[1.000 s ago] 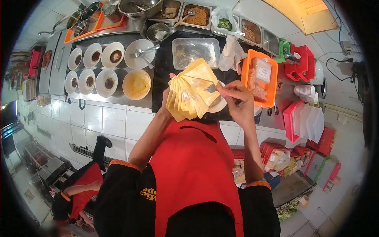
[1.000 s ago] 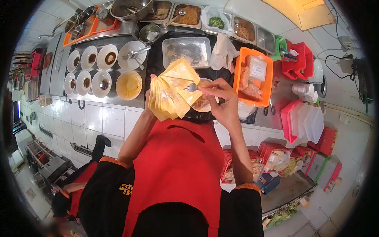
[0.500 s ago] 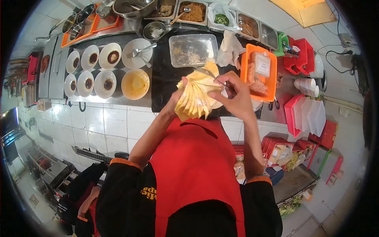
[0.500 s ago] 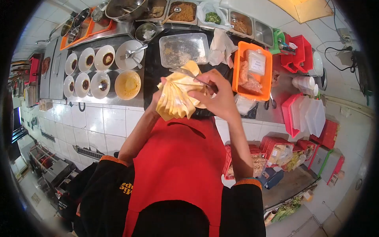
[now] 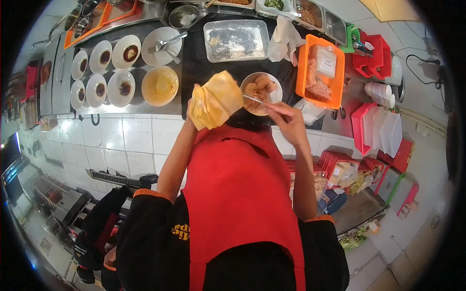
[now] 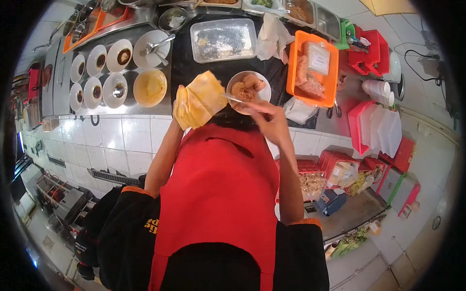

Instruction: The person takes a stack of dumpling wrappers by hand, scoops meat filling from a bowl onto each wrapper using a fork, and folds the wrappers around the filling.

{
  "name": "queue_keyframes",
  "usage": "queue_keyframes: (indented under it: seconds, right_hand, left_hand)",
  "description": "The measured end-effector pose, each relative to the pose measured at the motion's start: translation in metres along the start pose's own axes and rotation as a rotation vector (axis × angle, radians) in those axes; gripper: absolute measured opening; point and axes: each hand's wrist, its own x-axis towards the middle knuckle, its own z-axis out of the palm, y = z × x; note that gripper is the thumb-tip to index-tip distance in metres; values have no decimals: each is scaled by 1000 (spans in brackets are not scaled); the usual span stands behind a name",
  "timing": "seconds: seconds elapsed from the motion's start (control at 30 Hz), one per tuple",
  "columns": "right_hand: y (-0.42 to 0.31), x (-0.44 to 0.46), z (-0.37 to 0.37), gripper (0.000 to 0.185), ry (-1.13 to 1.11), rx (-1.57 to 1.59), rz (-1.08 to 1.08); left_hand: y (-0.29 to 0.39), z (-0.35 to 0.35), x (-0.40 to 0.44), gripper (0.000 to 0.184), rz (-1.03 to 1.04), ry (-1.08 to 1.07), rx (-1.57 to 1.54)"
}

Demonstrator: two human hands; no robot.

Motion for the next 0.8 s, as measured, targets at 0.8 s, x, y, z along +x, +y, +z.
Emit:
queue_keyframes:
  seconds: [0.8]
  right_hand:
    - [81,24,11,21,60,-726,28]
  left_hand:
    - [54,-125,-2,67,-29,181,113]
